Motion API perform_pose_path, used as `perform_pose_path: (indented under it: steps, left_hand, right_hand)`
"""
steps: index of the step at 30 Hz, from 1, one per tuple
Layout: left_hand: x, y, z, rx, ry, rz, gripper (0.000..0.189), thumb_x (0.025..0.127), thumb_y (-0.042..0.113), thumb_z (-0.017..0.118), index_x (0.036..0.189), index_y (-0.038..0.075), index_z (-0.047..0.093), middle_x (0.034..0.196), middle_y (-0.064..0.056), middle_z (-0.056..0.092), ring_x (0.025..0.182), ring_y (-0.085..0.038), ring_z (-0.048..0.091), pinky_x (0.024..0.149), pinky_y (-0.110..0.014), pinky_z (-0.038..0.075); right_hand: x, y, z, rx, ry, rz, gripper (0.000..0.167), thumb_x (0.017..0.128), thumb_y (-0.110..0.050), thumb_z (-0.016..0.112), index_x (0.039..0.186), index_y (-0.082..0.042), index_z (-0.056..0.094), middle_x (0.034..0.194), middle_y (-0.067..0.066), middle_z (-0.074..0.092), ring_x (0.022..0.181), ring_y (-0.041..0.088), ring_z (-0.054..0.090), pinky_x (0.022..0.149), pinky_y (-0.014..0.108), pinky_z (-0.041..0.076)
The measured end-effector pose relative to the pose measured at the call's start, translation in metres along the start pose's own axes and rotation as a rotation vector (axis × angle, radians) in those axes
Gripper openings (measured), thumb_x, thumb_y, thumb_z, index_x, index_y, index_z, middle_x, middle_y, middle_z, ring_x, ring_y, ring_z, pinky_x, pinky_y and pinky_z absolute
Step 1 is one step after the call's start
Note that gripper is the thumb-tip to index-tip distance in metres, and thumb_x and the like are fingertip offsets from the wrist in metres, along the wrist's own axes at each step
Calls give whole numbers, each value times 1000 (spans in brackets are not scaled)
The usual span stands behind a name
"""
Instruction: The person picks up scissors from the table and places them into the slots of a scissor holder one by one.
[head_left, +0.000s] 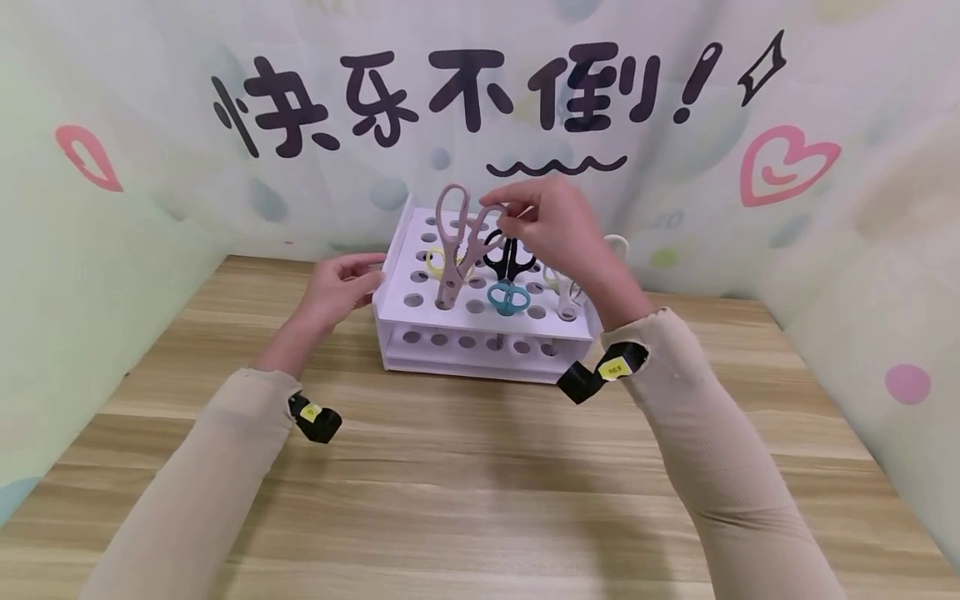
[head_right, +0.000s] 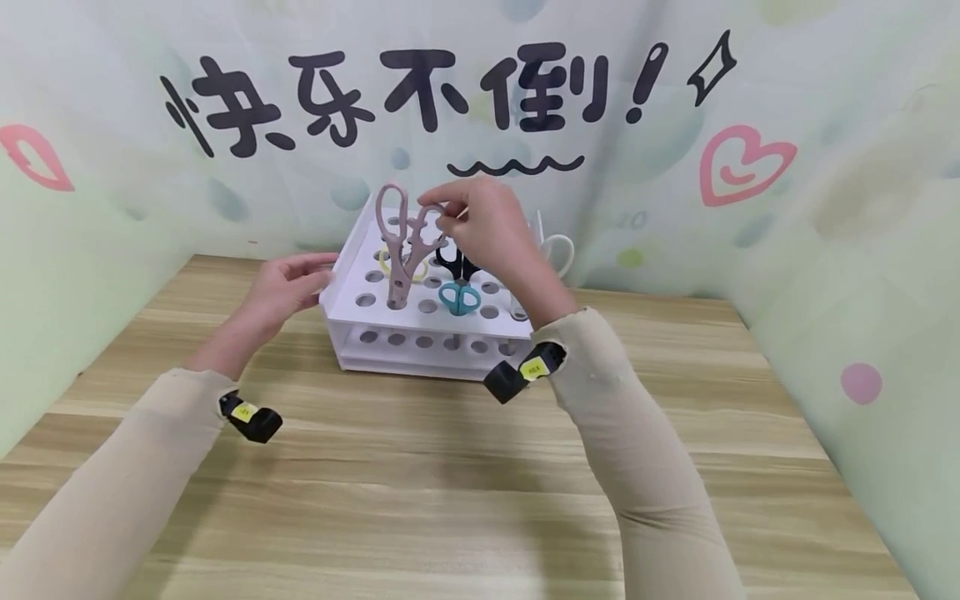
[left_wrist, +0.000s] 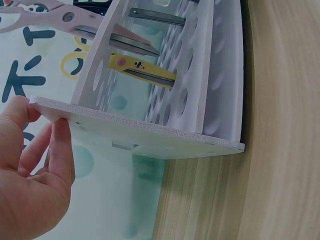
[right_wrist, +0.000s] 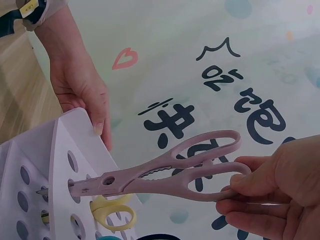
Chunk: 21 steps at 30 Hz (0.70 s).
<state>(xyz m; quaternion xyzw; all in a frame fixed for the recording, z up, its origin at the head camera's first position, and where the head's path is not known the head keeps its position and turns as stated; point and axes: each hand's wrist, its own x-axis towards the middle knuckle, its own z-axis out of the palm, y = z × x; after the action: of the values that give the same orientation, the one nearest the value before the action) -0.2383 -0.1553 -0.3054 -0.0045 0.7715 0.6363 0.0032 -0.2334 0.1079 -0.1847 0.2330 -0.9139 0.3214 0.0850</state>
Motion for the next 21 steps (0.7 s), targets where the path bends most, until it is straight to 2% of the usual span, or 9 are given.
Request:
perform_pose_path:
  steps: [3, 10, 21]
  left_hand:
    - [-1, 1, -1, -7, 3, 4, 42, 88, 7, 56, 130, 2, 51, 95, -4, 50, 84, -10, 52, 74, -20, 53]
    - [-3, 3, -1, -14, 4, 12, 41, 88, 6, 55, 129, 1, 51, 94, -4, 50, 82, -9, 52, 73, -19, 53]
    - [-2, 2, -3, -16, -11, 8, 42, 89, 8, 55, 131, 3, 50, 96, -4, 49, 83, -8, 51, 74, -18, 52]
  right_hand:
    - [3, -1, 6, -4, -19, -15, 30, 87, -2, 59, 112, -15, 68, 101, 1, 65, 83, 12, 59, 74, 21, 50]
    - [8, -5, 17, -7, -24, -34, 28, 87, -2, 59, 109, -16, 70, 103, -1, 66, 82, 11, 59, 71, 20, 50]
    - [9, -5, 27, -8, -42, -15, 28, 89, -3, 57, 110, -17, 69, 108, -2, 64, 81, 11, 59, 64, 20, 49]
